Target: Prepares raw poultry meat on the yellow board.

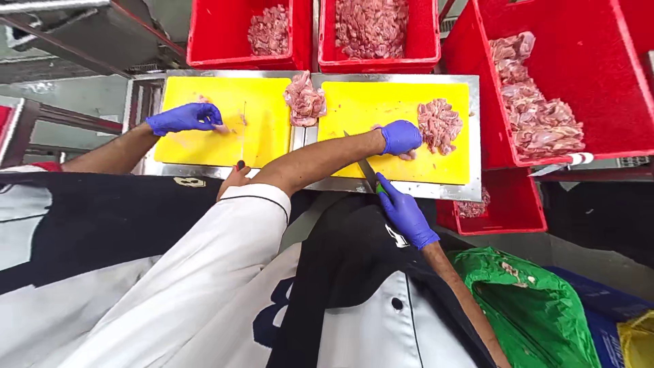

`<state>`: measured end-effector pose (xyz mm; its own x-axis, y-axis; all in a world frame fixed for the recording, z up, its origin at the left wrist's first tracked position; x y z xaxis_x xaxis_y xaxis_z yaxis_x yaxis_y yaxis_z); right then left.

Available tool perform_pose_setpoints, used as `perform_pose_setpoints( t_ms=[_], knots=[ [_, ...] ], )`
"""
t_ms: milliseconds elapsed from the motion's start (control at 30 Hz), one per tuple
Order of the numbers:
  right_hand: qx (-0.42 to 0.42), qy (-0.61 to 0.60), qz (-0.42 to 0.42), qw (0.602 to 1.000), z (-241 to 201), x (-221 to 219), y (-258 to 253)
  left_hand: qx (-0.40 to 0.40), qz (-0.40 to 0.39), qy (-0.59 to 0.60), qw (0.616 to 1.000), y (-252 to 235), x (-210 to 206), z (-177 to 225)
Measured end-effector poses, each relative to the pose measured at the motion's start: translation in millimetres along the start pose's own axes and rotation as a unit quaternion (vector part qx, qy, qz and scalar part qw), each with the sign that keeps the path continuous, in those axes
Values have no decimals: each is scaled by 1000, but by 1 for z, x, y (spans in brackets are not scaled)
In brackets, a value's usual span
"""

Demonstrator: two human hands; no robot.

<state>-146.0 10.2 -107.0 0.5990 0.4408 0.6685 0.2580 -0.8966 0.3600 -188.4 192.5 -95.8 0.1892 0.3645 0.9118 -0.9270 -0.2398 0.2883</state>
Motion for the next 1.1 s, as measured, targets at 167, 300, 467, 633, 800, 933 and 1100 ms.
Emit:
perform_pose_setpoints(
  t_ms=[167, 300, 467, 633, 800, 933, 1100],
  knots=[
    [-41, 9, 10, 999, 15, 20, -14, -22, 92, 123, 988, 16, 28, -28],
    [-127, -17, 122, 984, 68, 59, -11, 1, 75, 128, 989, 60, 44, -36],
    [-121, -3, 142, 983, 65, 72, 9, 53, 132, 87, 986, 110, -46, -37],
    [-51, 1, 59, 997, 38, 33, 27, 111, 279, 101, 949, 124, -58, -25],
    [-39, 83, 23, 996, 28, 29, 48, 193, 422, 202, 862, 140, -81, -14],
    [-51, 108, -4, 993, 21, 32, 55, 209, 445, 229, 840, 134, -88, -4],
    [-36, 38, 31, 998, 6, 17, -23, 246, 437, 175, 847, 126, -96, -4]
  ],
)
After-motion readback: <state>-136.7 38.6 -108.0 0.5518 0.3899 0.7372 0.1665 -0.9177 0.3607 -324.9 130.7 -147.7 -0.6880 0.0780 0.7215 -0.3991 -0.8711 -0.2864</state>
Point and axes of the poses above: each hand's wrist, its own y-axis away from the middle knuckle, its own x-axis out of the back of the hand, z = x × y, the point moved 4 cm from there along -y, towards the middle knuckle, and after that the axes turned 3 degrees about -x, right-handed, at the moved point
